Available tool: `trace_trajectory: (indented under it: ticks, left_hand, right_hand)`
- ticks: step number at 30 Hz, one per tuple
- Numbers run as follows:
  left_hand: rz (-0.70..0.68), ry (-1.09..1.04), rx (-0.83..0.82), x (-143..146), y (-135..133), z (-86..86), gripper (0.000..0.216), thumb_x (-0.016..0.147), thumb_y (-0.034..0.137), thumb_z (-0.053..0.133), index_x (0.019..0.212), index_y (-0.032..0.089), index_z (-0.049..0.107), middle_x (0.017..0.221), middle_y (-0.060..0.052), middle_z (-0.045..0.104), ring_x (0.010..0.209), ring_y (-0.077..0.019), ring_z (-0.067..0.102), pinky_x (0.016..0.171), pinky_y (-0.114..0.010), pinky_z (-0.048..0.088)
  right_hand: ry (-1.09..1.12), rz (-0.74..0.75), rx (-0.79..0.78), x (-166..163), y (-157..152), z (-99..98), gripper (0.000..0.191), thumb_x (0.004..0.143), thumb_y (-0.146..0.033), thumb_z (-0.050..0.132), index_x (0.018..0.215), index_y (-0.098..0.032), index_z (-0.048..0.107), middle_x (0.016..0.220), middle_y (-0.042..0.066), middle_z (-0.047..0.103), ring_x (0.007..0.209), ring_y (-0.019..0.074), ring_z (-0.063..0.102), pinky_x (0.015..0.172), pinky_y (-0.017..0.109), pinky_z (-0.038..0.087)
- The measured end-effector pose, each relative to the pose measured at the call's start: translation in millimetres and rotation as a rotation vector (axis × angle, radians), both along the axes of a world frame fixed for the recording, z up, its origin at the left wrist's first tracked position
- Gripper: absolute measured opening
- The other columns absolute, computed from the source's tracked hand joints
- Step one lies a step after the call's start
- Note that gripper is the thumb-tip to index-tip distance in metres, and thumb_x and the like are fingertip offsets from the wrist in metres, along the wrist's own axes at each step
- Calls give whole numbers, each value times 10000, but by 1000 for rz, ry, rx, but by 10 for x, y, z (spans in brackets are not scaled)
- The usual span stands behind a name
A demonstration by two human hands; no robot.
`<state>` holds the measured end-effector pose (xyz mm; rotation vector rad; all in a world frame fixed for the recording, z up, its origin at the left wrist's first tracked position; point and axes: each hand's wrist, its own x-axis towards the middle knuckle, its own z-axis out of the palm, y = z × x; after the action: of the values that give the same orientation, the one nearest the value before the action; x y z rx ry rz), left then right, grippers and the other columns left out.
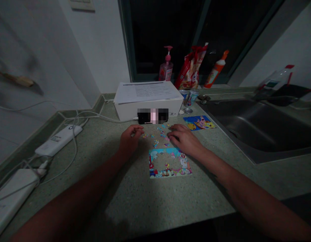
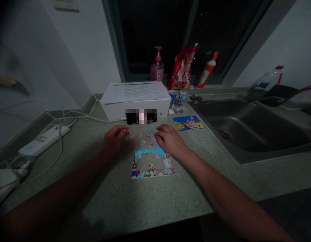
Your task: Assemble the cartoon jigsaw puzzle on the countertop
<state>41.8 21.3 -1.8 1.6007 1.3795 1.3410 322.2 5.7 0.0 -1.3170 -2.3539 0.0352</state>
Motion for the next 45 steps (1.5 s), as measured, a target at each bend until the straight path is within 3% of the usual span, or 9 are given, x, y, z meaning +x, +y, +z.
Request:
trace_trajectory:
  ticks: [15, 21, 33, 38, 45]
  left_hand:
    - [-2, 2, 0, 10, -1, 10, 167, 864, 309, 606, 933, 215, 726, 820, -30, 773, 811, -211, 718, 842, -367, 553]
    - [3, -2, 0, 10, -7, 8, 167, 858, 315, 605, 930, 221, 724, 819, -25, 777, 823, -214, 728, 852, -364, 553]
    - [2, 12, 3, 8, -12, 25, 155, 854, 307, 607, 916, 225, 722, 813, -31, 776, 802, -210, 723, 829, -359, 556]
    - [1, 18, 8, 6, -13, 22, 164, 864, 318, 606, 927, 227, 726, 825, -38, 783, 816, -216, 722, 849, -379, 552]
    - [-3, 12, 3, 10, -18, 30, 144, 860, 301, 614, 918, 226, 723, 811, -30, 772, 800, -210, 721, 832, -369, 554]
  right_hand:
    - [45, -122, -31, -277, 71, -22, 198, 947, -347, 735, 1028, -180, 803, 1226, 165, 727, 1176, 320, 661, 1042, 491, 526]
    - [36, -66, -13, -282, 69, -19, 142, 960, -262, 699, 1034, -194, 800, 1225, 147, 731, 1182, 302, 657, 1055, 474, 520]
    - [35, 71, -42, -232, 23, 23, 244, 961, -136, 622, 1099, -229, 800, 1215, 117, 735, 1205, 290, 649, 1084, 507, 513]
    - [58, 32, -26, -201, 28, 6, 251, 962, -132, 613, 1130, -199, 788, 1254, 137, 727, 1220, 291, 648, 1088, 498, 515]
    - [48, -7, -31, -202, 17, 8, 135, 952, -221, 677, 1030, -212, 786, 1239, 131, 730, 1211, 300, 652, 1078, 502, 520]
